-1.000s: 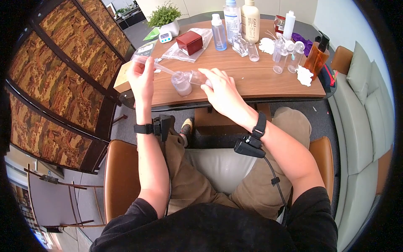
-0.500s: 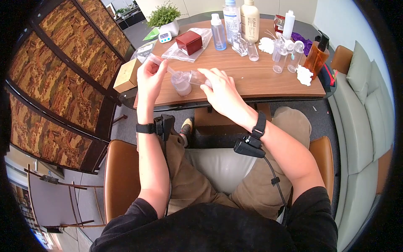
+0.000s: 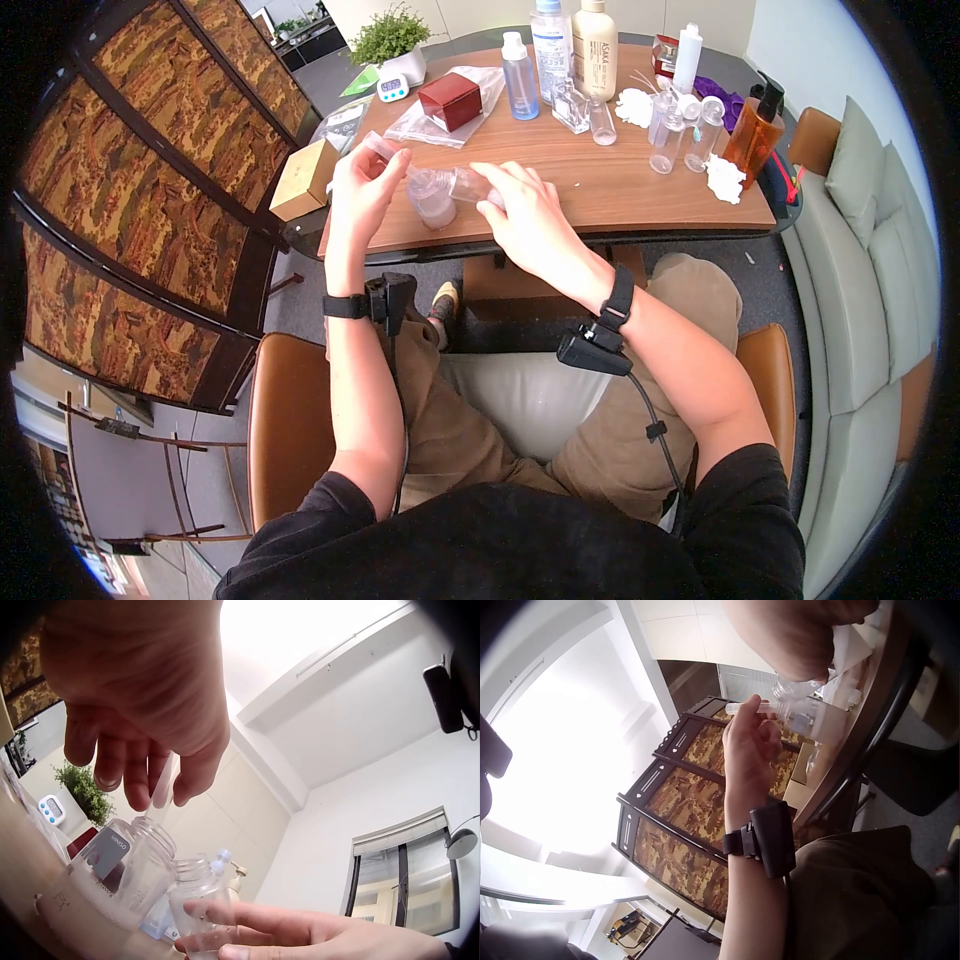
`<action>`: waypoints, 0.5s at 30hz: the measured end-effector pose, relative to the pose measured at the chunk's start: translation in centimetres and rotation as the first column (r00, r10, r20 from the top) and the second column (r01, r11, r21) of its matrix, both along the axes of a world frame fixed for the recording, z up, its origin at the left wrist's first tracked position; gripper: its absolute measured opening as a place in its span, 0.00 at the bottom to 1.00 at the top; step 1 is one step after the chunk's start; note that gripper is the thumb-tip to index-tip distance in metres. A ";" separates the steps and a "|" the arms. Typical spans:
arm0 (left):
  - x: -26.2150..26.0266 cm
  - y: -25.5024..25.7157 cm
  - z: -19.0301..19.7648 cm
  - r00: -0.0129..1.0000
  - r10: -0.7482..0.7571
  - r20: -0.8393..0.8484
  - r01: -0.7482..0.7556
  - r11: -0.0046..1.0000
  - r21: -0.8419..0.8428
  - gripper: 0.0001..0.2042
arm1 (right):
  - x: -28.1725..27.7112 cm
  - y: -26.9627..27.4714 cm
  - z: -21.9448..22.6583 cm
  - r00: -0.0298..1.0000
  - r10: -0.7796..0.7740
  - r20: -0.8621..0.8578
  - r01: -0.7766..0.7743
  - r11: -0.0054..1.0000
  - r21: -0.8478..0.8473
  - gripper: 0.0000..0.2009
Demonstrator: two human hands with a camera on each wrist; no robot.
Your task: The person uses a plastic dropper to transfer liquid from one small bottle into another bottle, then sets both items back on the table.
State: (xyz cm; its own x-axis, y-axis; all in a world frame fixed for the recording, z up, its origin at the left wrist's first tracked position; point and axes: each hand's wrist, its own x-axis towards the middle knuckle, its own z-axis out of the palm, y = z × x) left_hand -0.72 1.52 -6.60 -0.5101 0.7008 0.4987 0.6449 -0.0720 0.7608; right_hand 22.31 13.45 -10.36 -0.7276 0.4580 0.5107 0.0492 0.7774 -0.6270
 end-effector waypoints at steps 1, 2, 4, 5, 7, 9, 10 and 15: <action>0.0 0.0 0.0 1.000 0.004 0.003 -0.004 1.000 -0.007 0.12 | 0.0 0.0 0.0 1.000 0.000 0.001 0.000 1.000 -0.001 0.24; 0.0 0.0 0.0 1.000 0.005 0.002 -0.005 1.000 -0.007 0.12 | 0.0 0.1 0.0 1.000 0.001 0.000 -0.001 1.000 -0.001 0.24; 0.3 0.1 0.1 1.000 0.001 0.030 -0.002 0.999 0.034 0.12 | -0.1 0.2 -0.2 1.000 0.003 -0.012 -0.003 1.000 0.016 0.24; 0.5 0.1 0.2 1.000 0.001 0.030 -0.002 0.999 0.034 0.12 | -0.1 0.2 -0.2 1.000 0.003 -0.012 -0.003 1.000 0.016 0.24; 0.8 0.0 0.6 0.998 0.023 0.058 -0.026 0.998 0.055 0.12 | -0.1 0.1 -0.1 1.000 0.003 -0.001 -0.003 1.000 0.005 0.24; 1.0 -0.2 0.8 0.998 0.026 0.061 -0.030 0.998 0.059 0.12 | 0.0 0.0 0.0 1.000 0.000 0.000 0.000 1.000 0.007 0.24; 1.1 -0.3 0.9 0.997 0.029 0.064 -0.033 0.997 0.064 0.12 | 0.0 0.0 0.0 1.000 -0.003 0.000 0.003 1.000 0.008 0.24; 0.6 0.1 0.2 0.997 -0.018 0.077 0.015 0.999 0.045 0.12 | 0.0 0.0 0.0 1.000 0.000 -0.005 0.000 1.000 0.003 0.24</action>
State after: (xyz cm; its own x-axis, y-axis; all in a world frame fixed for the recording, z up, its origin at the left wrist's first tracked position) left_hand -0.14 1.61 -6.38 -0.5367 0.6876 0.4890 0.5831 -0.1165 0.8040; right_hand 22.30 13.48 -10.37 -0.7250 0.4560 0.5161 0.0455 0.7795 -0.6248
